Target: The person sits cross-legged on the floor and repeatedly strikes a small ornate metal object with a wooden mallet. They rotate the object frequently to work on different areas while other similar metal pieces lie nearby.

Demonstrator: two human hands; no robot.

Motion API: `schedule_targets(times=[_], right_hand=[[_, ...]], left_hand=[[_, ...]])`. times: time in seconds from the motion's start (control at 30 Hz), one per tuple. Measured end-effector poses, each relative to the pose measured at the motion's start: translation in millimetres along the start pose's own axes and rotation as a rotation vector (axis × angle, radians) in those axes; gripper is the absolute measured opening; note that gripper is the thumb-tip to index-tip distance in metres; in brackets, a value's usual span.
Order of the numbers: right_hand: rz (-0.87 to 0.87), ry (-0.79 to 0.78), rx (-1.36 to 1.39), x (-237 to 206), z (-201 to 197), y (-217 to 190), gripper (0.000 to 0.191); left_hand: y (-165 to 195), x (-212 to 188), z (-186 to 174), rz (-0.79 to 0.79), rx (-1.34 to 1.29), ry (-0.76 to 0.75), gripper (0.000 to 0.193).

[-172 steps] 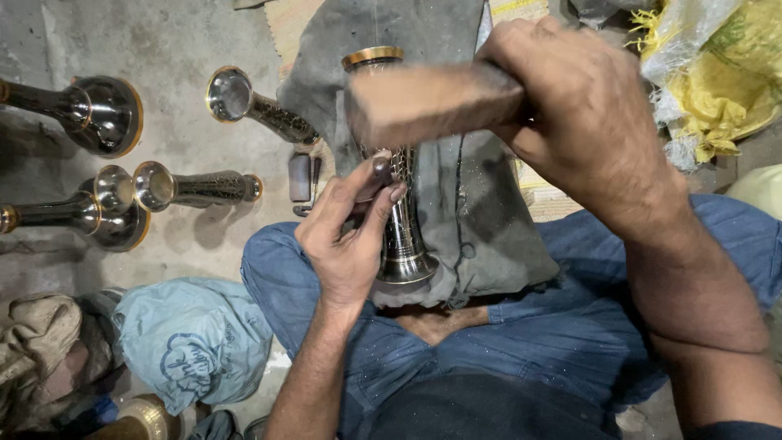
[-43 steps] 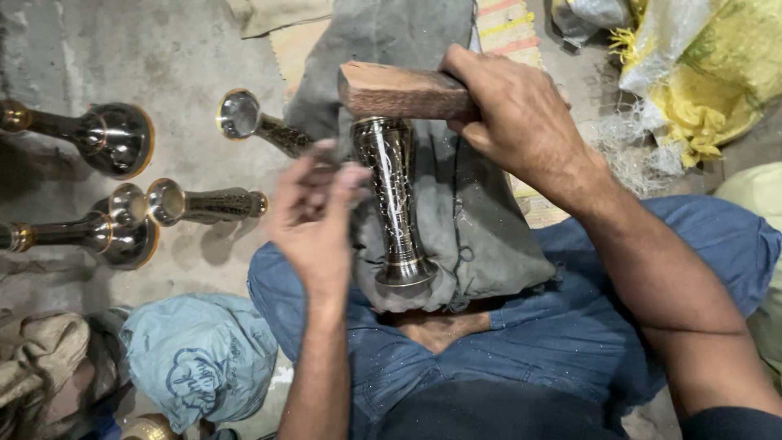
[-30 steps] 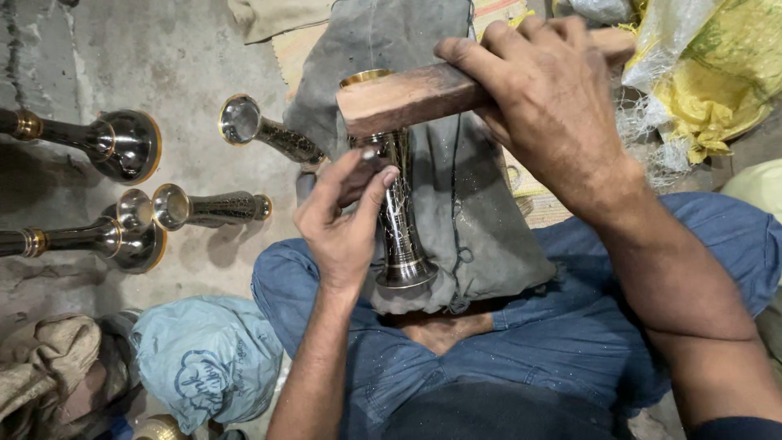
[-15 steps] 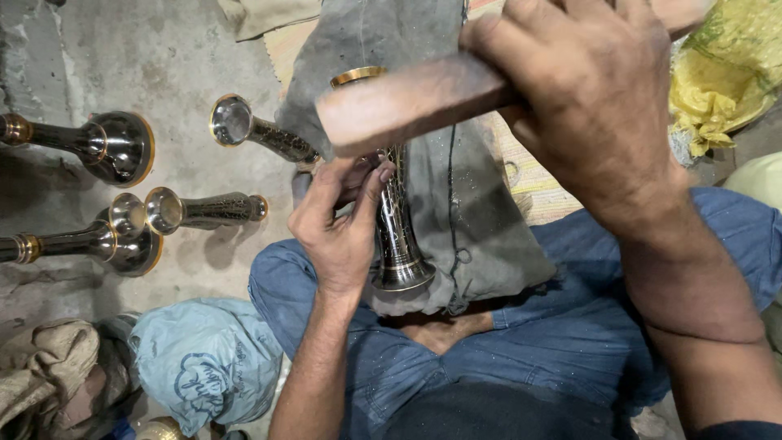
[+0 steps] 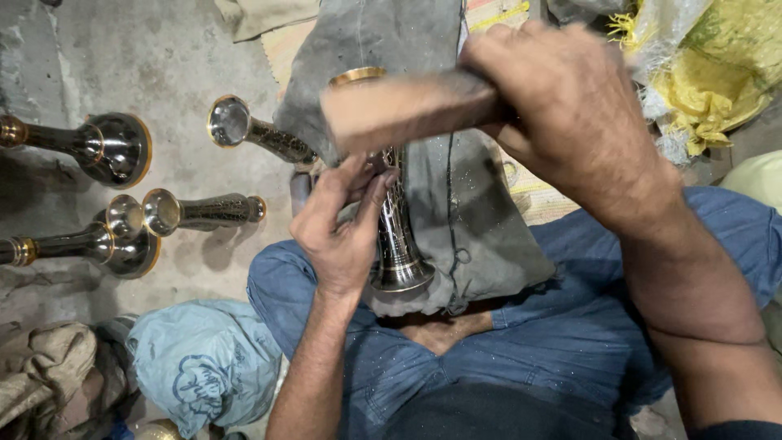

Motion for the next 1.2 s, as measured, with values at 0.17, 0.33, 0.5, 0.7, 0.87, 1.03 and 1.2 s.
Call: schedule_targets(times=[0.17,0.33,0.5,0.7,0.87,1.03,1.2], right_hand=[[-0.093,0.070,-0.146,-6,-1,-5,0.035],[0.006,0.010,0.012,-7,5,11,0.034],[0.012,0.018,0.057,-4,0,13,0.033],[0.023,0.001,0.150,-1,6,11,0.038],[0.006,0.061,0.141,-1,1,7,0.033],[0.089,-0.018,0.118,-1,7,12,0.034],[0.053,-0.037,-0.034,1,9,9,0.035]], left_hand=[[-1,1,-1,0.019,0.050,0.015,0.026],[-4,1,0,-0.012,-0.028,0.009,0.033],[-4,1,2,-0.039,-0.043,-0.010,0.032],[0,2,0,0.015,0.029,0.005,0.033],[-4,3,-2,0.011,0.033,0.012,0.033],[-6,4,-1,-0.011,-0.006,-0.008,0.034],[0,4,-1,0.018,-0.022,-0.012,0.032]])
Point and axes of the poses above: each hand's wrist, its own x-axis towards the middle knuckle, its own z-axis out of the palm, y = z × x, the point moved 10 cm from there along x, towards the middle knuckle, and after that the axes turned 12 degrees about x, right-handed, at the moved point
